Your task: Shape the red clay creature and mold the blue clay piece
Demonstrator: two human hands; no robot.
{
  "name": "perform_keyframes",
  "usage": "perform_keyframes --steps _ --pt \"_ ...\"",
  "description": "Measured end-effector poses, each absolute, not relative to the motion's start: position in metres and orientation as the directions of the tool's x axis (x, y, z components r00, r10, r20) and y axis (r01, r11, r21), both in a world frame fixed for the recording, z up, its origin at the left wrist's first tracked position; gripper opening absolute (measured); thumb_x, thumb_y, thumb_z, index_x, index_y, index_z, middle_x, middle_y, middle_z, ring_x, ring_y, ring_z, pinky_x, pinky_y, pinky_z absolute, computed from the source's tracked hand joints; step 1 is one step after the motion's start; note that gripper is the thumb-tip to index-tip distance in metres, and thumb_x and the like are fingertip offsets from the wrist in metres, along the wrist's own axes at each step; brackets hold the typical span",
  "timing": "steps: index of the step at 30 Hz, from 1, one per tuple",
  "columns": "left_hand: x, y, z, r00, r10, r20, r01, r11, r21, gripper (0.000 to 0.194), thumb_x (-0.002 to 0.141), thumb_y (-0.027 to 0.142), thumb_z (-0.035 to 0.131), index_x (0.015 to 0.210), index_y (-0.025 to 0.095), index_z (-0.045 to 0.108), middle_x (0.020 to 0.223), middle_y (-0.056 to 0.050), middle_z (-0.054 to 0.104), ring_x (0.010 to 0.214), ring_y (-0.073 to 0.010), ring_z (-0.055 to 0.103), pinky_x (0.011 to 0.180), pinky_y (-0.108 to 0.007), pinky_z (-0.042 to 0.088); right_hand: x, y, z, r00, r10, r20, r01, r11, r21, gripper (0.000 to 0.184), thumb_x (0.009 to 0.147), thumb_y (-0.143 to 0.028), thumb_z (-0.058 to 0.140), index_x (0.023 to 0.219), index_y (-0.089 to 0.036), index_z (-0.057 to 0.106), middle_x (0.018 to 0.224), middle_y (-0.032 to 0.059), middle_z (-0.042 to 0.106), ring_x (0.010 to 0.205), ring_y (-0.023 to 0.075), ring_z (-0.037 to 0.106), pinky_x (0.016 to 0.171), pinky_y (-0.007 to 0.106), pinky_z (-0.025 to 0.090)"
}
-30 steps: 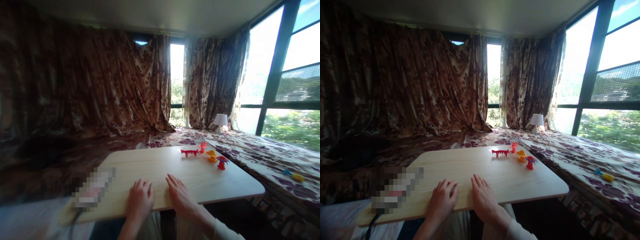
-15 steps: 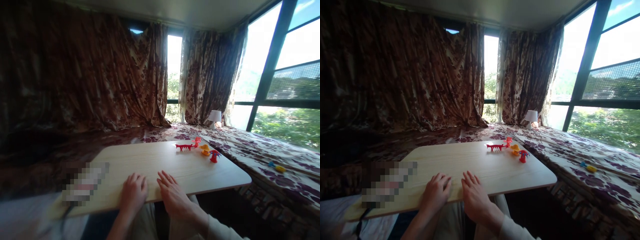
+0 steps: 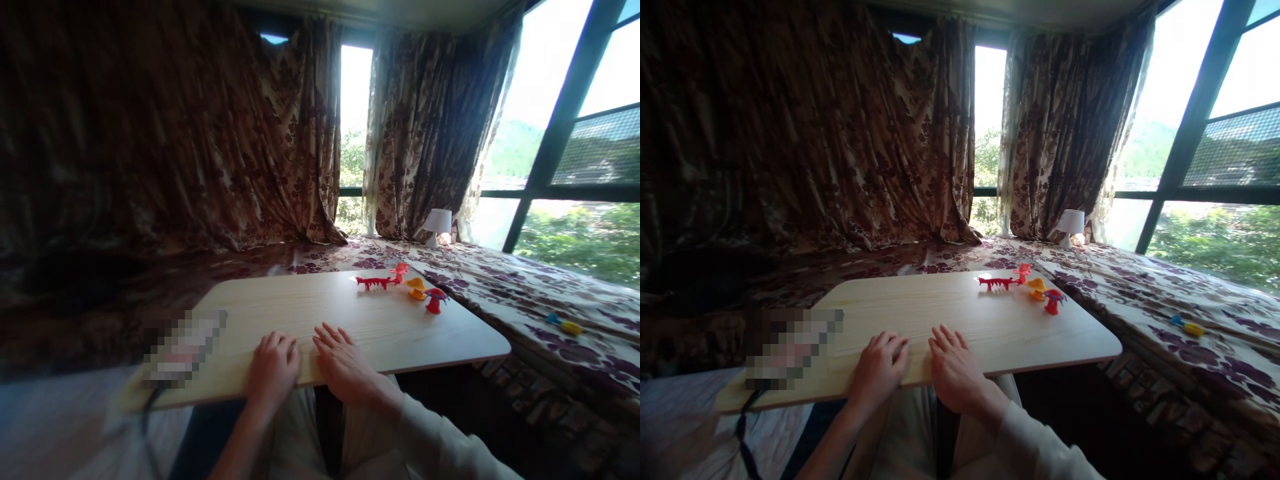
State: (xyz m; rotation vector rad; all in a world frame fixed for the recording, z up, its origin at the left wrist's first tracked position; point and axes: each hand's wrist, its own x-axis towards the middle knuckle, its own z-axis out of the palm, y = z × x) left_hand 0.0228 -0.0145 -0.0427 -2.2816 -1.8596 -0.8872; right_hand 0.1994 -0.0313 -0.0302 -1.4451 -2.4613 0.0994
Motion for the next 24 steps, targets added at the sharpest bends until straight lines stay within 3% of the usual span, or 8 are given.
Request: perform_keyframes --steps 3,7,9,13,15,17,21,24 --pt "0.022 -0.016 -0.040 0.114 0.878 0.465 0.917 -0.273 0.290 0.024 0.086 0.017 0.048 0.098 0.015 0.070 0.096 -0.008 0.066 0.095 -0.0235 0.056 0.088 -0.035 0.045 0.180 -0.007 -0.023 -0.435 0.869 0.234 0.851 0.482 -0.208 0.045 0.095 -0.030 0.034 0.133 -0.014 0.049 0.147 0.0104 0.040 0.141 0.0221 0.024 0.115 0.043 0.015" --pt "0.020 -0.017 -0.039 0.120 0.866 0.485 0.919 -0.282 0.276 0.023 0.086 0.016 0.049 0.095 0.016 0.070 0.094 -0.008 0.066 0.092 -0.0226 0.057 0.086 -0.033 0.046 0.194 0.022 -0.015 -0.325 0.919 0.222 0.901 0.373 -0.223 0.044 0.095 -0.024 0.031 0.130 -0.007 0.051 0.142 0.0211 0.044 0.136 0.0289 0.035 0.108 0.054 0.026" --pt "0.020 -0.017 -0.040 0.114 0.863 0.492 0.916 -0.282 0.284 0.022 0.085 0.017 0.050 0.094 0.017 0.070 0.094 -0.007 0.066 0.092 -0.0224 0.057 0.086 -0.033 0.046 0.208 0.010 -0.019 -0.335 0.920 0.205 0.901 0.376 -0.215 0.045 0.096 -0.024 0.030 0.133 -0.008 0.049 0.142 0.0190 0.045 0.136 0.0285 0.035 0.108 0.053 0.027" --pt "0.023 -0.017 -0.042 0.096 0.867 0.489 0.911 -0.275 0.307 0.022 0.086 0.020 0.049 0.095 0.018 0.070 0.095 -0.007 0.066 0.094 -0.0228 0.056 0.088 -0.034 0.044 0.202 -0.029 -0.028 -0.463 0.865 0.196 0.848 0.496 -0.187 0.047 0.092 -0.023 0.038 0.137 -0.016 0.045 0.151 0.0084 0.034 0.142 0.0213 0.022 0.115 0.043 0.017" --pt "0.024 -0.017 -0.041 0.090 0.872 0.482 0.912 -0.266 0.312 0.022 0.086 0.020 0.049 0.095 0.018 0.070 0.095 -0.007 0.065 0.095 -0.0229 0.056 0.088 -0.034 0.044 0.185 -0.027 -0.026 -0.498 0.838 0.225 0.821 0.539 -0.187 0.045 0.095 -0.027 0.033 0.137 -0.017 0.045 0.149 0.0072 0.039 0.142 0.0196 0.021 0.115 0.041 0.015" --pt "0.023 -0.019 -0.040 0.086 0.873 0.479 0.915 -0.259 0.309 0.022 0.086 0.021 0.049 0.094 0.018 0.070 0.094 -0.007 0.066 0.093 -0.0225 0.057 0.086 -0.034 0.044 0.172 -0.007 -0.021 -0.459 0.857 0.234 0.841 0.504 -0.197 0.045 0.097 -0.032 0.030 0.135 -0.013 0.047 0.147 0.0121 0.041 0.141 0.0222 0.025 0.115 0.045 0.014" --pt "0.021 -0.020 -0.039 0.081 0.867 0.491 0.920 -0.255 0.299 0.020 0.085 0.019 0.051 0.093 0.019 0.070 0.093 -0.006 0.066 0.092 -0.0216 0.058 0.084 -0.033 0.044 0.183 0.025 -0.016 -0.338 0.918 0.208 0.901 0.380 -0.211 0.044 0.097 -0.031 0.031 0.131 -0.012 0.051 0.143 0.0179 0.044 0.137 0.0288 0.033 0.107 0.057 0.024" --pt "0.022 -0.019 -0.042 0.076 0.864 0.498 0.917 -0.257 0.305 0.020 0.085 0.021 0.052 0.094 0.020 0.070 0.093 -0.005 0.066 0.094 -0.0221 0.057 0.085 -0.034 0.042 0.206 0.002 -0.025 -0.331 0.926 0.183 0.911 0.364 -0.194 0.045 0.096 -0.026 0.030 0.136 -0.011 0.046 0.145 0.0154 0.041 0.138 0.0260 0.030 0.111 0.053 0.021"
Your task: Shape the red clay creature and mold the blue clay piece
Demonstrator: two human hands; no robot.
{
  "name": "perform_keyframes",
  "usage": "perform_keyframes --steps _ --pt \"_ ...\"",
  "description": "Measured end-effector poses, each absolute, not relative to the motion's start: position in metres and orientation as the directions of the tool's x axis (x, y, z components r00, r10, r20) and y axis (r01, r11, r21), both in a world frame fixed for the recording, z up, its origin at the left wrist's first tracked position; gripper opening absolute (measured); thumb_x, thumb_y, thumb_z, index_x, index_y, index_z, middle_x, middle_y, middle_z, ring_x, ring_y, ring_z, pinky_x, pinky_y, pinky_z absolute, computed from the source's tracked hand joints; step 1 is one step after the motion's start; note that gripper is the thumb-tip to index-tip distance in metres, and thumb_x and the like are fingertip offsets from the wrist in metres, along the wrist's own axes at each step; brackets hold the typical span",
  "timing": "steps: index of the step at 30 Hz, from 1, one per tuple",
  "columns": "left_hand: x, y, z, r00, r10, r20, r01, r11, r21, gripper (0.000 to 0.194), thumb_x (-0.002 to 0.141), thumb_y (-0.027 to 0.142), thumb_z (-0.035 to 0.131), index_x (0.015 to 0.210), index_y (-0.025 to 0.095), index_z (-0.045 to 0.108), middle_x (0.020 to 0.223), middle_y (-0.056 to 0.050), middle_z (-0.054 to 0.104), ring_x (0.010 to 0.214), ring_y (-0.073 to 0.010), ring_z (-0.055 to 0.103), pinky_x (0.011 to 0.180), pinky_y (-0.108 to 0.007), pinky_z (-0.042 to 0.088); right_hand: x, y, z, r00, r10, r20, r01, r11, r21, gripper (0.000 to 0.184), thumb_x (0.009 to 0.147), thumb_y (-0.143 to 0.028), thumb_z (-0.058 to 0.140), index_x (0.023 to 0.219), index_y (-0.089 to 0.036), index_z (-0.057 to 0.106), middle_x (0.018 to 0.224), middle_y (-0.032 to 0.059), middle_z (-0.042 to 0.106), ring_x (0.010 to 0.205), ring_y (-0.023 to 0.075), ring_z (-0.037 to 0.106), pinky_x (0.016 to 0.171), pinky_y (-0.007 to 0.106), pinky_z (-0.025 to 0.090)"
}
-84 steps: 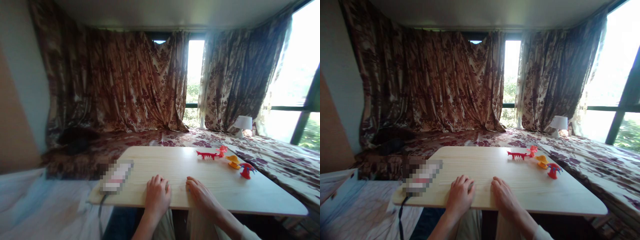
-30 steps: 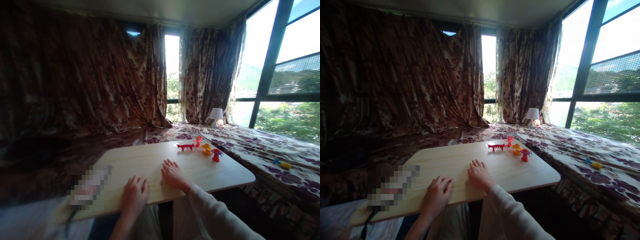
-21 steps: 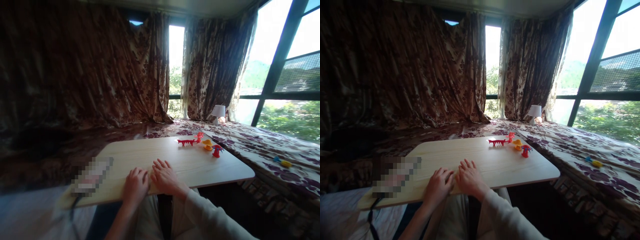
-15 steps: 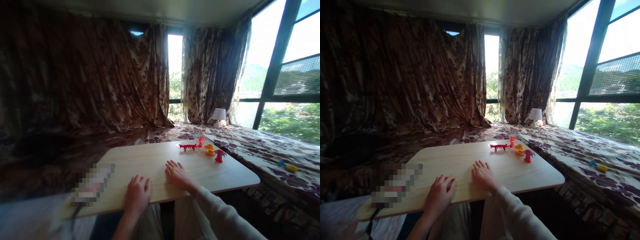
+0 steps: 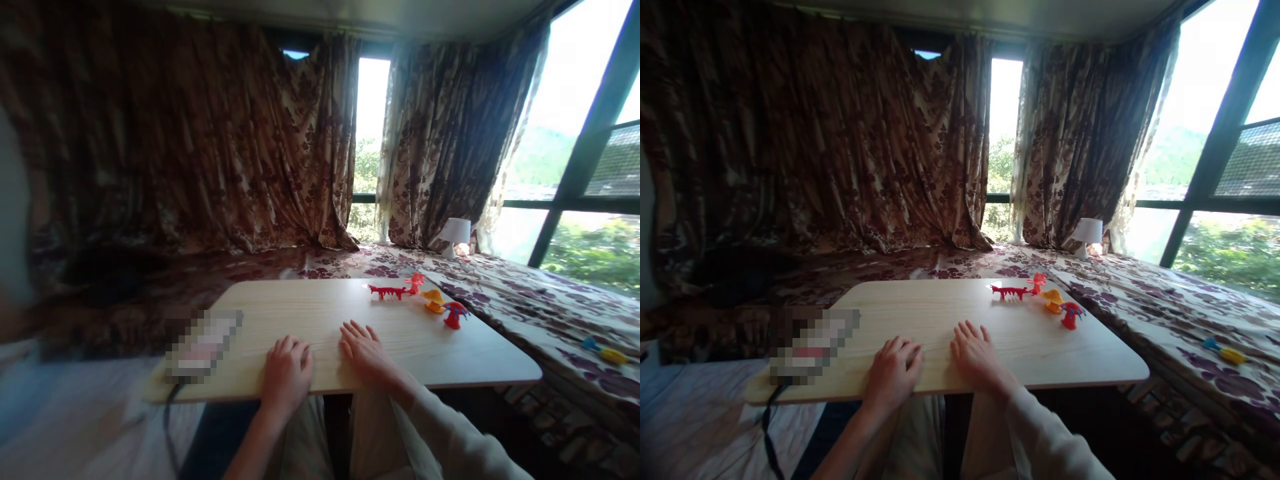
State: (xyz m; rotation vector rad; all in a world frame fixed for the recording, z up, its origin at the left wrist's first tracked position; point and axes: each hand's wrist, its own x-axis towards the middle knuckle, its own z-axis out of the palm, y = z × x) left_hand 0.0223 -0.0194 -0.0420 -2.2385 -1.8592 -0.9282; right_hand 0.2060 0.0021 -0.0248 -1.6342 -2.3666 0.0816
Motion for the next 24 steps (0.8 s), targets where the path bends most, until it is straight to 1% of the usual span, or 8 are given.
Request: perform_keyframes --steps 2,4,8,12,16,19,22,24 --pt "0.024 -0.019 -0.043 0.071 0.865 0.496 0.914 -0.255 0.315 0.021 0.086 0.023 0.051 0.096 0.020 0.069 0.095 -0.006 0.066 0.096 -0.0224 0.056 0.087 -0.035 0.041 0.209 -0.022 -0.030 -0.380 0.910 0.166 0.896 0.406 -0.179 0.049 0.094 -0.022 0.034 0.141 -0.012 0.039 0.151 0.0119 0.033 0.141 0.0220 0.025 0.114 0.045 0.018" --pt "0.025 -0.019 -0.044 0.067 0.869 0.490 0.914 -0.251 0.320 0.022 0.087 0.024 0.049 0.097 0.020 0.069 0.096 -0.006 0.065 0.096 -0.0223 0.055 0.088 -0.036 0.040 0.199 -0.035 -0.031 -0.405 0.897 0.176 0.880 0.435 -0.191 0.049 0.094 -0.025 0.033 0.141 -0.012 0.041 0.153 0.0101 0.029 0.142 0.0221 0.020 0.115 0.043 0.016" --pt "0.025 -0.020 -0.042 0.069 0.872 0.485 0.919 -0.245 0.309 0.023 0.089 0.024 0.046 0.093 0.021 0.069 0.094 -0.006 0.065 0.094 -0.0212 0.056 0.085 -0.034 0.040 0.169 -0.005 -0.024 -0.373 0.906 0.199 0.885 0.412 -0.218 0.049 0.097 -0.035 0.030 0.138 -0.012 0.045 0.149 0.0123 0.036 0.142 0.0247 0.022 0.115 0.046 0.014" --pt "0.024 -0.021 -0.041 0.071 0.861 0.503 0.919 -0.253 0.304 0.020 0.086 0.022 0.050 0.093 0.021 0.069 0.093 -0.005 0.066 0.094 -0.0208 0.056 0.085 -0.034 0.040 0.178 0.024 -0.020 -0.295 0.939 0.175 0.915 0.330 -0.233 0.048 0.095 -0.031 0.032 0.136 -0.010 0.045 0.146 0.0193 0.039 0.137 0.0301 0.032 0.107 0.057 0.026" --pt "0.025 -0.020 -0.045 0.067 0.857 0.510 0.911 -0.261 0.319 0.019 0.086 0.023 0.051 0.093 0.022 0.068 0.093 -0.004 0.065 0.095 -0.0211 0.056 0.087 -0.034 0.040 0.202 -0.013 -0.030 -0.356 0.922 0.150 0.905 0.380 -0.192 0.049 0.092 -0.020 0.034 0.140 -0.013 0.042 0.149 0.0131 0.036 0.140 0.0236 0.028 0.113 0.048 0.020" --pt "0.025 -0.019 -0.046 0.064 0.861 0.505 0.908 -0.260 0.329 0.020 0.087 0.022 0.049 0.094 0.022 0.068 0.095 -0.005 0.064 0.096 -0.0212 0.056 0.087 -0.034 0.039 0.193 -0.035 -0.033 -0.480 0.857 0.190 0.843 0.510 -0.173 0.049 0.089 -0.017 0.038 0.137 -0.015 0.047 0.151 0.0086 0.033 0.142 0.0226 0.021 0.115 0.042 0.018" --pt "0.024 -0.020 -0.044 0.067 0.863 0.502 0.908 -0.261 0.327 0.022 0.088 0.020 0.047 0.094 0.022 0.069 0.094 -0.005 0.064 0.094 -0.0208 0.056 0.085 -0.034 0.040 0.171 -0.016 -0.028 -0.473 0.854 0.218 0.837 0.513 -0.189 0.043 0.094 -0.023 0.034 0.133 -0.014 0.051 0.147 0.0102 0.040 0.140 0.0233 0.028 0.114 0.042 0.022" --pt "0.023 -0.020 -0.043 0.071 0.859 0.508 0.909 -0.265 0.322 0.022 0.088 0.020 0.047 0.092 0.022 0.069 0.092 -0.005 0.065 0.093 -0.0207 0.057 0.084 -0.034 0.041 0.166 0.009 -0.023 -0.417 0.880 0.228 0.865 0.461 -0.198 0.044 0.096 -0.025 0.032 0.132 -0.009 0.051 0.145 0.0164 0.042 0.137 0.0268 0.033 0.112 0.046 0.025"
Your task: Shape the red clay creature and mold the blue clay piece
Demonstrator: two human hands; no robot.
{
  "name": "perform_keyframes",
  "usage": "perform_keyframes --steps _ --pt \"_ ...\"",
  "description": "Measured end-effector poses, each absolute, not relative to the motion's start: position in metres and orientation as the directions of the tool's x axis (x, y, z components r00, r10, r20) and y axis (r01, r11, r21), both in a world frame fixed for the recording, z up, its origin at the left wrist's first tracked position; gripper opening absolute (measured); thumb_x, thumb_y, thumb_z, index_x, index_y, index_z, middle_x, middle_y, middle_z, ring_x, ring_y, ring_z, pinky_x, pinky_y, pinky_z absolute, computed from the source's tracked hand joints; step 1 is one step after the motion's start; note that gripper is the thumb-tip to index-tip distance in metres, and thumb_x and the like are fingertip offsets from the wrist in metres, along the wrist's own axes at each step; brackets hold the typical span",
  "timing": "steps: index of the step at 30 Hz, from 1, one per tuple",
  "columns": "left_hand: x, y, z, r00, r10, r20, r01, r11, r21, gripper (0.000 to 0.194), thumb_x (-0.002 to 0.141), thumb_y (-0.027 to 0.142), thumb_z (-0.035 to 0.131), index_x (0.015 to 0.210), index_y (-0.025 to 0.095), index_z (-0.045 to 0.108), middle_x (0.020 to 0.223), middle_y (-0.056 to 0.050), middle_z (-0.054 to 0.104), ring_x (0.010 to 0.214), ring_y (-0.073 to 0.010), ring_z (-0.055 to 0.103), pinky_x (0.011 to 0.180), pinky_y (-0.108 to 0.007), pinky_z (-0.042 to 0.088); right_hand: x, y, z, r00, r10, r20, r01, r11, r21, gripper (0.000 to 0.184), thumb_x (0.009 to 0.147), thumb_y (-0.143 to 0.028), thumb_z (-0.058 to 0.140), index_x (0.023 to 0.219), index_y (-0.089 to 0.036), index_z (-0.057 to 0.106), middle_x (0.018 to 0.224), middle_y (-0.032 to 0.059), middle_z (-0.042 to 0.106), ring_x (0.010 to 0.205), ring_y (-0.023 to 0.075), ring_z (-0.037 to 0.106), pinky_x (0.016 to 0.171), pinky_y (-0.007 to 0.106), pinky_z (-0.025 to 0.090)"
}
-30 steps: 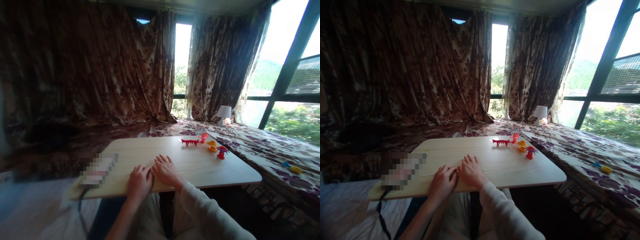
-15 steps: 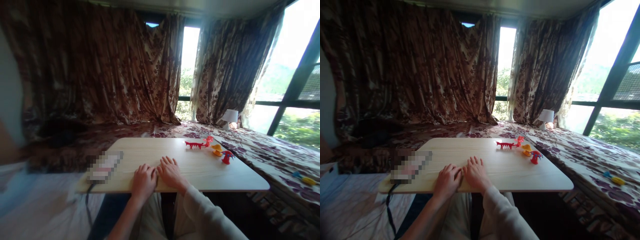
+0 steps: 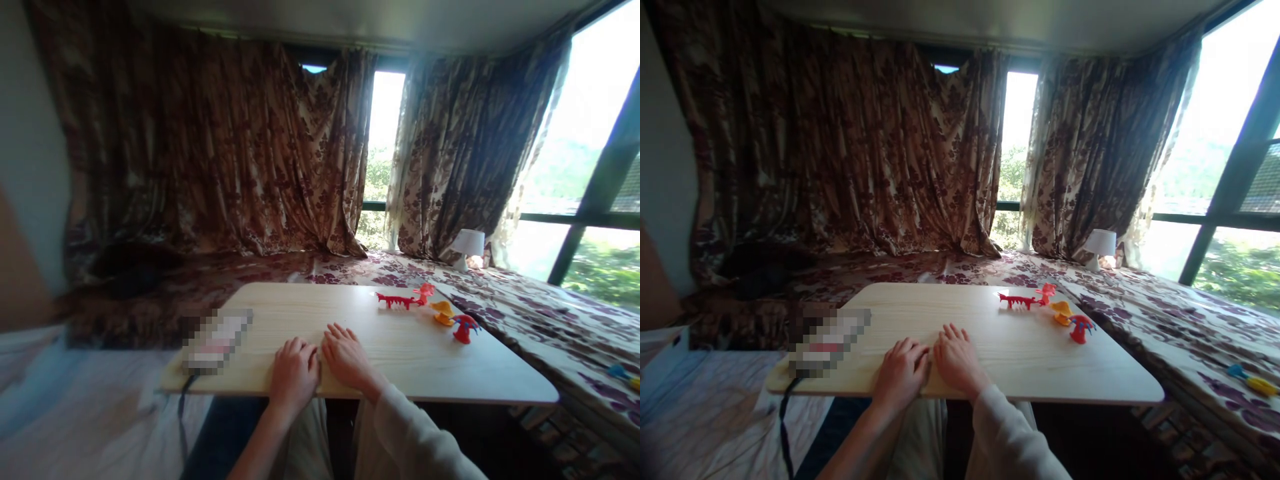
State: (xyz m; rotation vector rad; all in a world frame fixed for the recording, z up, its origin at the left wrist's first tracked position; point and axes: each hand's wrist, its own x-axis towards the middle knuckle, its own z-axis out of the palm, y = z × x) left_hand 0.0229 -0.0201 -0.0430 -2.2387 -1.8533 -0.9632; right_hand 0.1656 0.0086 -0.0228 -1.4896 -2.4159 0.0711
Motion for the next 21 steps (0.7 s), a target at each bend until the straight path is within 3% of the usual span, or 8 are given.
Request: perform_keyframes --steps 3,6,8,12,18,21 --pt "0.022 -0.020 -0.043 0.070 0.850 0.523 0.907 -0.272 0.321 0.020 0.087 0.020 0.049 0.091 0.022 0.069 0.091 -0.004 0.065 0.092 -0.0203 0.057 0.085 -0.033 0.041 0.180 0.026 -0.021 -0.351 0.913 0.206 0.897 0.391 -0.204 0.045 0.096 -0.023 0.030 0.133 -0.007 0.049 0.145 0.0194 0.041 0.136 0.0287 0.035 0.109 0.049 0.029" --pt "0.024 -0.021 -0.044 0.065 0.848 0.526 0.903 -0.275 0.331 0.018 0.085 0.020 0.052 0.092 0.021 0.069 0.091 -0.004 0.065 0.093 -0.0207 0.056 0.086 -0.034 0.041 0.201 0.002 -0.029 -0.367 0.915 0.166 0.896 0.396 -0.200 0.046 0.095 -0.020 0.030 0.136 -0.007 0.046 0.144 0.0167 0.043 0.136 0.0247 0.035 0.111 0.044 0.029" --pt "0.024 -0.021 -0.045 0.065 0.851 0.522 0.901 -0.275 0.337 0.018 0.085 0.021 0.052 0.092 0.021 0.069 0.092 -0.004 0.064 0.094 -0.0217 0.056 0.087 -0.035 0.040 0.205 -0.023 -0.034 -0.416 0.895 0.163 0.877 0.442 -0.189 0.049 0.092 -0.016 0.034 0.141 -0.012 0.041 0.150 0.0115 0.035 0.139 0.0216 0.029 0.114 0.040 0.024" --pt "0.024 -0.021 -0.045 0.072 0.860 0.505 0.904 -0.270 0.331 0.021 0.087 0.020 0.048 0.093 0.020 0.068 0.093 -0.005 0.064 0.094 -0.0224 0.056 0.086 -0.036 0.040 0.182 -0.031 -0.034 -0.468 0.849 0.245 0.831 0.517 -0.206 0.042 0.091 -0.022 0.039 0.131 -0.018 0.053 0.148 0.0081 0.039 0.141 0.0233 0.024 0.114 0.043 0.020" --pt "0.022 -0.020 -0.042 0.083 0.858 0.507 0.913 -0.270 0.307 0.021 0.086 0.019 0.049 0.094 0.021 0.069 0.093 -0.005 0.065 0.094 -0.0214 0.057 0.085 -0.034 0.041 0.182 0.029 -0.023 -0.294 0.924 0.246 0.901 0.354 -0.252 0.040 0.095 -0.022 0.032 0.121 -0.012 0.061 0.140 0.0184 0.048 0.135 0.0311 0.036 0.106 0.056 0.027" --pt "0.023 -0.020 -0.042 0.078 0.858 0.508 0.908 -0.271 0.319 0.020 0.085 0.020 0.051 0.094 0.021 0.069 0.093 -0.005 0.065 0.094 -0.0221 0.057 0.085 -0.035 0.041 0.201 0.011 -0.029 -0.281 0.933 0.223 0.912 0.332 -0.240 0.044 0.096 -0.021 0.028 0.131 -0.010 0.052 0.142 0.0176 0.045 0.137 0.0281 0.034 0.109 0.052 0.025"
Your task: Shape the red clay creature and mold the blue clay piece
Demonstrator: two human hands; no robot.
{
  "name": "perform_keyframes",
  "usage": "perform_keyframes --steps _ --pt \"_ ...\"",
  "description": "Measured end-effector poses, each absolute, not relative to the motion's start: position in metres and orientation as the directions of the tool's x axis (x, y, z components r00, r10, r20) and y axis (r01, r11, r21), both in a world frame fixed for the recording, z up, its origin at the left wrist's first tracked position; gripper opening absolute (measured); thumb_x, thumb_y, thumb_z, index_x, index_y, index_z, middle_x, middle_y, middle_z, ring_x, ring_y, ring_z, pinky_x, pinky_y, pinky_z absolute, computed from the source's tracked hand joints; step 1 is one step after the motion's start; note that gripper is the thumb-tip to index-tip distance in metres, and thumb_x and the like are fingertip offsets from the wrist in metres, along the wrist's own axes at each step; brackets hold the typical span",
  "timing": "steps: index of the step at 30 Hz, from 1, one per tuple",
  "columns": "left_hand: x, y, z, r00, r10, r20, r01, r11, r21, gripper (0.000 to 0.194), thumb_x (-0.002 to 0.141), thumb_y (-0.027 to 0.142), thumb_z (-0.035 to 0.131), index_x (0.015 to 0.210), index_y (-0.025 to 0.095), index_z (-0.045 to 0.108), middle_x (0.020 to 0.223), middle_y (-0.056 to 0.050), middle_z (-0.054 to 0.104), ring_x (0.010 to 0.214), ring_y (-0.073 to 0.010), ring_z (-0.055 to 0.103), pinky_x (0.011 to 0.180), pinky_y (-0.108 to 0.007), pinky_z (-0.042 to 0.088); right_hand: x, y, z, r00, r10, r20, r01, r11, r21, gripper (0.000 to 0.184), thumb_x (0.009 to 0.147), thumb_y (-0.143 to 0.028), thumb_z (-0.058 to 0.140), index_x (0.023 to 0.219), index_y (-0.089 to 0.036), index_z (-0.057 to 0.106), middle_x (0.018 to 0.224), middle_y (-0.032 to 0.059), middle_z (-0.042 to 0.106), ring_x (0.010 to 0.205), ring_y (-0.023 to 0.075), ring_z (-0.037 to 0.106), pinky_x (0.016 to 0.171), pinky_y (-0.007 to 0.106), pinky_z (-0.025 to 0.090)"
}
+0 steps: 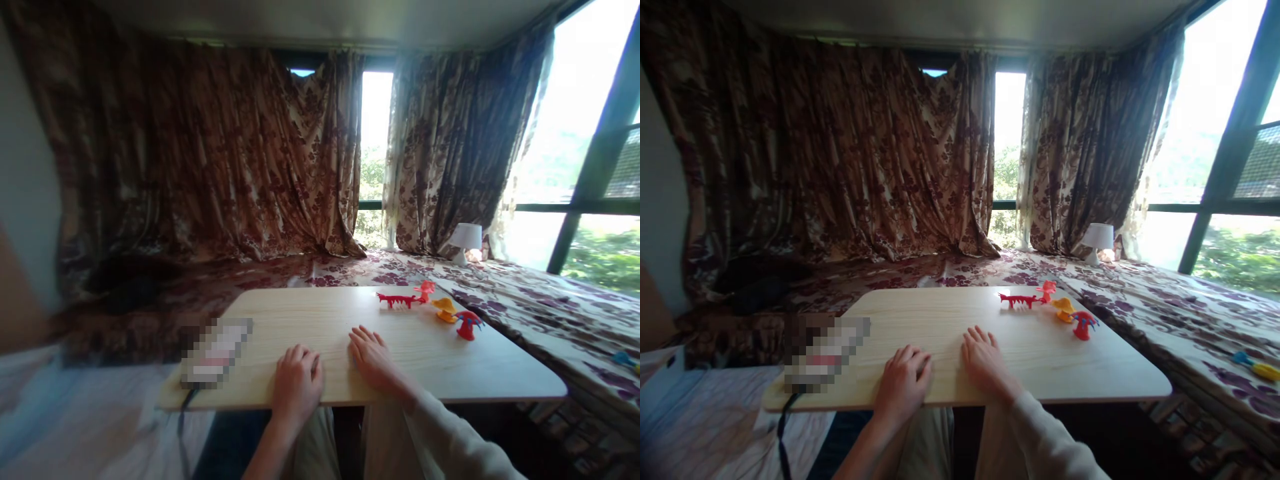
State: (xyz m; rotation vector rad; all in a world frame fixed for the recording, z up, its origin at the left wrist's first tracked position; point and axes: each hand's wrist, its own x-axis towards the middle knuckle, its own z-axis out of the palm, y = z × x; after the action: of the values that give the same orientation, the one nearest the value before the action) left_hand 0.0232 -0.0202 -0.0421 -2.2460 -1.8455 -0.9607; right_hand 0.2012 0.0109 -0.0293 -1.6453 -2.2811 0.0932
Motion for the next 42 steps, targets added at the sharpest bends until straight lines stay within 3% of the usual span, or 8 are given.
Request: perform_keyframes --steps 4,6,12,18,23,28,36,42 --pt "0.025 -0.021 -0.042 0.072 0.863 0.500 0.903 -0.269 0.335 0.021 0.086 0.020 0.049 0.094 0.020 0.069 0.094 -0.006 0.065 0.096 -0.0235 0.056 0.087 -0.037 0.040 0.193 -0.035 -0.036 -0.441 0.870 0.219 0.854 0.482 -0.194 0.050 0.087 -0.014 0.041 0.136 -0.012 0.047 0.152 0.0104 0.032 0.143 0.0235 0.019 0.115 0.041 0.018" --pt "0.024 -0.021 -0.042 0.073 0.866 0.495 0.904 -0.267 0.334 0.022 0.087 0.021 0.048 0.094 0.020 0.069 0.094 -0.006 0.065 0.095 -0.0235 0.056 0.086 -0.037 0.041 0.178 -0.035 -0.033 -0.487 0.837 0.251 0.821 0.536 -0.196 0.047 0.087 -0.015 0.042 0.132 -0.015 0.052 0.149 0.0081 0.038 0.143 0.0234 0.017 0.115 0.042 0.015" --pt "0.022 -0.021 -0.041 0.085 0.858 0.507 0.907 -0.278 0.317 0.022 0.086 0.019 0.049 0.093 0.020 0.069 0.092 -0.005 0.066 0.093 -0.0216 0.057 0.085 -0.034 0.042 0.180 0.025 -0.019 -0.303 0.916 0.262 0.905 0.363 -0.222 0.045 0.091 -0.016 0.034 0.130 -0.002 0.051 0.142 0.0213 0.044 0.137 0.0341 0.030 0.109 0.054 0.024" --pt "0.024 -0.019 -0.043 0.071 0.862 0.501 0.906 -0.267 0.330 0.021 0.086 0.020 0.050 0.094 0.020 0.069 0.094 -0.006 0.065 0.096 -0.0233 0.057 0.086 -0.036 0.041 0.198 -0.023 -0.040 -0.384 0.899 0.213 0.884 0.424 -0.198 0.053 0.087 -0.013 0.040 0.140 -0.012 0.043 0.151 0.0095 0.033 0.141 0.0229 0.025 0.113 0.040 0.024" --pt "0.023 -0.020 -0.041 0.087 0.870 0.486 0.914 -0.263 0.308 0.023 0.087 0.022 0.047 0.093 0.020 0.069 0.092 -0.006 0.065 0.093 -0.0236 0.057 0.083 -0.036 0.042 0.165 -0.013 -0.033 -0.362 0.889 0.281 0.870 0.430 -0.240 0.047 0.093 -0.025 0.036 0.138 -0.012 0.046 0.146 0.0107 0.043 0.141 0.0253 0.024 0.115 0.043 0.018" --pt "0.021 -0.019 -0.041 0.092 0.864 0.494 0.918 -0.267 0.295 0.022 0.086 0.019 0.049 0.093 0.020 0.069 0.093 -0.006 0.066 0.093 -0.0226 0.058 0.084 -0.036 0.043 0.191 0.023 -0.019 -0.205 0.941 0.268 0.921 0.278 -0.273 0.045 0.093 -0.022 0.035 0.132 -0.006 0.051 0.140 0.0203 0.047 0.135 0.0345 0.034 0.107 0.056 0.027" --pt "0.023 -0.019 -0.041 0.091 0.878 0.470 0.922 -0.253 0.294 0.023 0.087 0.021 0.047 0.096 0.020 0.068 0.097 -0.007 0.066 0.096 -0.0242 0.057 0.085 -0.037 0.042 0.180 -0.032 -0.038 -0.394 0.878 0.272 0.850 0.460 -0.255 0.050 0.088 -0.019 0.043 0.138 -0.016 0.045 0.151 0.0051 0.035 0.143 0.0209 0.016 0.116 0.036 0.016" --pt "0.022 -0.019 -0.038 0.099 0.868 0.486 0.924 -0.261 0.279 0.022 0.086 0.019 0.048 0.092 0.020 0.069 0.094 -0.006 0.067 0.093 -0.0223 0.058 0.083 -0.035 0.044 0.186 0.021 -0.018 -0.195 0.947 0.253 0.920 0.267 -0.287 0.047 0.094 -0.023 0.035 0.136 -0.005 0.046 0.145 0.0189 0.041 0.139 0.0308 0.029 0.110 0.047 0.029"
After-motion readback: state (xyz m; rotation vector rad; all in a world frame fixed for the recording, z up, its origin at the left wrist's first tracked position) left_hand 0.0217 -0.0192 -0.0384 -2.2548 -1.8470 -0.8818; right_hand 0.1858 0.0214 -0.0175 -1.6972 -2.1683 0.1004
